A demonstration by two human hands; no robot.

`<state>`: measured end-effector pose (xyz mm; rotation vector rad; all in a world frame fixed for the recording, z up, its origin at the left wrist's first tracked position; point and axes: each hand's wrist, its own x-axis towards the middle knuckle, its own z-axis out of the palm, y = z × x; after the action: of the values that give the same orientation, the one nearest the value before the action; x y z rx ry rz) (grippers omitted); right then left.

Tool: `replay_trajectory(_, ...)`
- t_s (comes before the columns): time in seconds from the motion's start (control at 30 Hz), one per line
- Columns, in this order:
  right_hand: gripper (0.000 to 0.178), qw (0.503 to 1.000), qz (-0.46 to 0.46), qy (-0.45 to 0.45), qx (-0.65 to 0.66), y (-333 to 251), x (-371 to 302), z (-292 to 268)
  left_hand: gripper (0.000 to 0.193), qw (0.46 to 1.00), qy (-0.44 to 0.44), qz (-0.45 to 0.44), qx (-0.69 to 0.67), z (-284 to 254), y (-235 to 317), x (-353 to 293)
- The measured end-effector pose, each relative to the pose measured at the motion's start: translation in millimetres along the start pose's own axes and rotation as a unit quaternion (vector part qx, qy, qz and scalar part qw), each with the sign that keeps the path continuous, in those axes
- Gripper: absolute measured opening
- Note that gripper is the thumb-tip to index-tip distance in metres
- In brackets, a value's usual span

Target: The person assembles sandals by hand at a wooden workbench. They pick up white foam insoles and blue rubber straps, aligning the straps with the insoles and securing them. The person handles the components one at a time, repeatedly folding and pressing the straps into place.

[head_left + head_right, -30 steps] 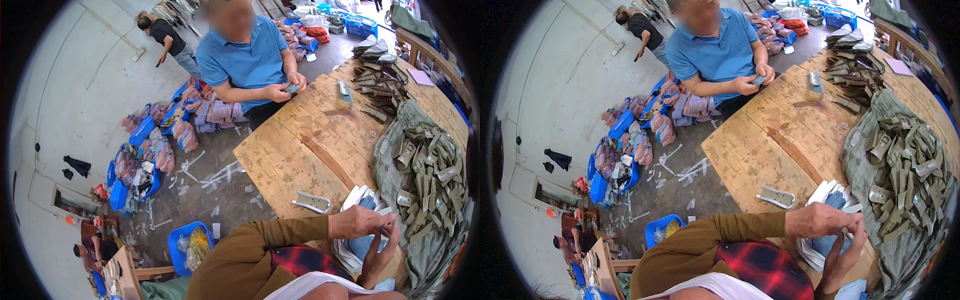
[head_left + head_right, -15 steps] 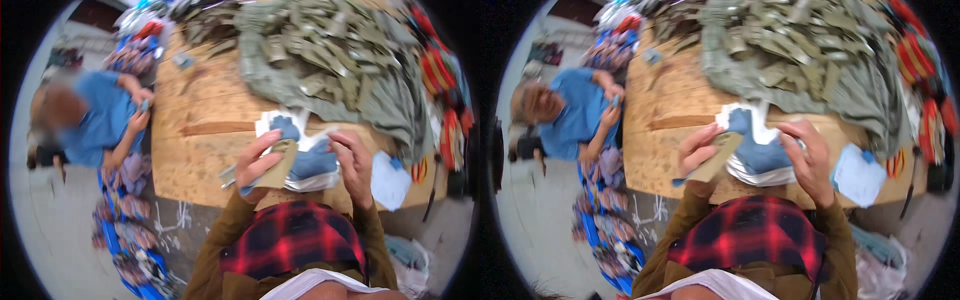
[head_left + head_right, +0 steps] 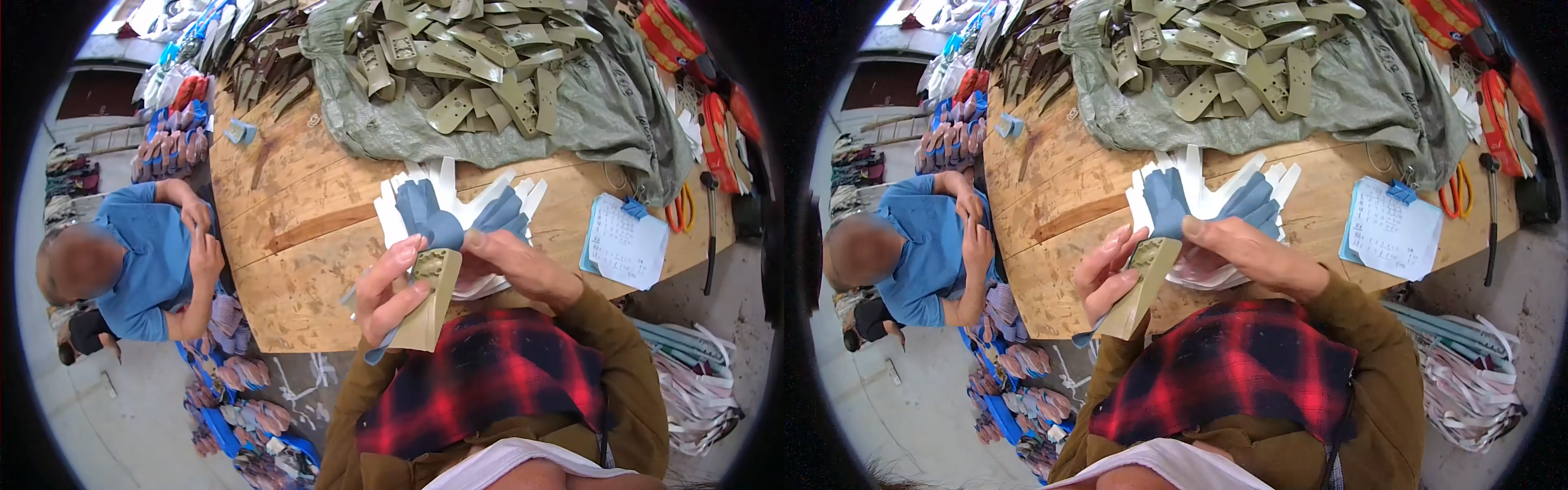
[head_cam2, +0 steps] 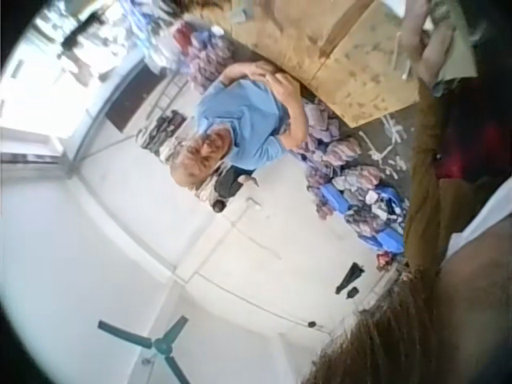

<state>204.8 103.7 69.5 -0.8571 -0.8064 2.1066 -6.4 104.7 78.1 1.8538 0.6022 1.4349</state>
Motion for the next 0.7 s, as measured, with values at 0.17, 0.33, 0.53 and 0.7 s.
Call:
replay_trajectory(0.17, 0.023, 0.992, -0.105, 0.071, -0.001, -7.9, 12.8, 5.0, 0.027, 0.998, -0.011, -0.051, 0.042, -4.4, 2.3, -9.5)
replay_trajectory(0.33, 0.02, 0.991, -0.098, 0.084, -0.031, -5.8, 10.7, -1.6, 0.028, 0.998, -0.015, -0.003, 0.056, -2.2, -10.6, -13.2)
replay_trajectory(0.53, 0.024, 0.989, -0.123, 0.083, -0.027, -3.5, 10.9, -6.8, 0.032, 0.998, -0.027, 0.004, 0.064, 1.7, -14.5, -11.7)
replay_trajectory(0.7, 0.035, 0.992, -0.076, 0.072, 0.066, -3.3, 11.5, -11.7, 0.033, 0.996, -0.027, -0.005, 0.09, 1.8, -12.3, -13.0)
